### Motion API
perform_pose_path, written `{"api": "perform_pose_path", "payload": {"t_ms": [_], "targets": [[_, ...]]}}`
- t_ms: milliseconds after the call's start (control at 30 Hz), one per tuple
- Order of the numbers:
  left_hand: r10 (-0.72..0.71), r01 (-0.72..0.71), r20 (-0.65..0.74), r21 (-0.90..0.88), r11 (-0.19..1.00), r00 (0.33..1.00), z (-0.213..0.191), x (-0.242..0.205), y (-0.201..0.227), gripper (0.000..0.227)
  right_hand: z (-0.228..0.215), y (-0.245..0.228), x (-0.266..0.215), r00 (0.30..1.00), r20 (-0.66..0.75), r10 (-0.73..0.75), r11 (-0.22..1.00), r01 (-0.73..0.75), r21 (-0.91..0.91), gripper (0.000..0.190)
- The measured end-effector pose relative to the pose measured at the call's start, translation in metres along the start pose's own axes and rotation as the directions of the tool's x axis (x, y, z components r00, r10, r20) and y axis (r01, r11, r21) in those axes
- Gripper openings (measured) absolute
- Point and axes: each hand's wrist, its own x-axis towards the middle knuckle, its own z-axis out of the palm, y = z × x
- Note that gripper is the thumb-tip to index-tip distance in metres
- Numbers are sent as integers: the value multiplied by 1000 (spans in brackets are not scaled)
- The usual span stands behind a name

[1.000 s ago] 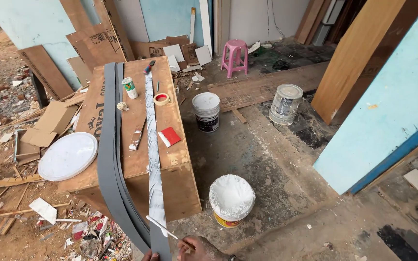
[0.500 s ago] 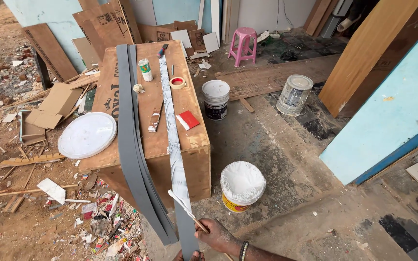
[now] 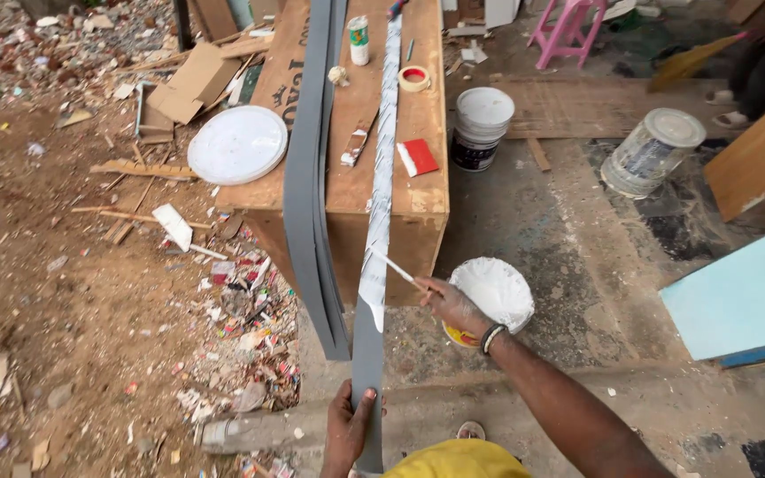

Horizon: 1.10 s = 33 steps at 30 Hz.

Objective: The recorder is applying a white adhesive or paste to a long grey strip of material using a small wooden stick or applicator.

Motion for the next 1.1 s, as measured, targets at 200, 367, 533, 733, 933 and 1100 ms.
{"api": "perform_pose_path", "payload": {"t_ms": [200,367,533,733,933,1100], "targets": [[41,-43,26,92,995,999,18,-17,26,31,-25,4,31,1000,-4,-16,974,14,-227,45],[47,-52,42,142,989,998,26,-19,32,33,-23,5,27,990,62,129,939,-102,-327,50],[50,-59,53,166,984,997,31,-16,38,32,-10,-59,-31,937,311,158,923,-29,-383,50],[11,-17,38,150,989,999,29,-15,32,33,30,-34,-83,922,332,-197,946,267,-182,42],[-6,4,24,103,995,1000,16,-14,14,31,43,-13,-166,951,200,237,947,-180,-268,47],[-41,42,-9,140,989,999,14,-20,6,32,11,-29,-146,974,219,56,977,-9,-212,47]]}}
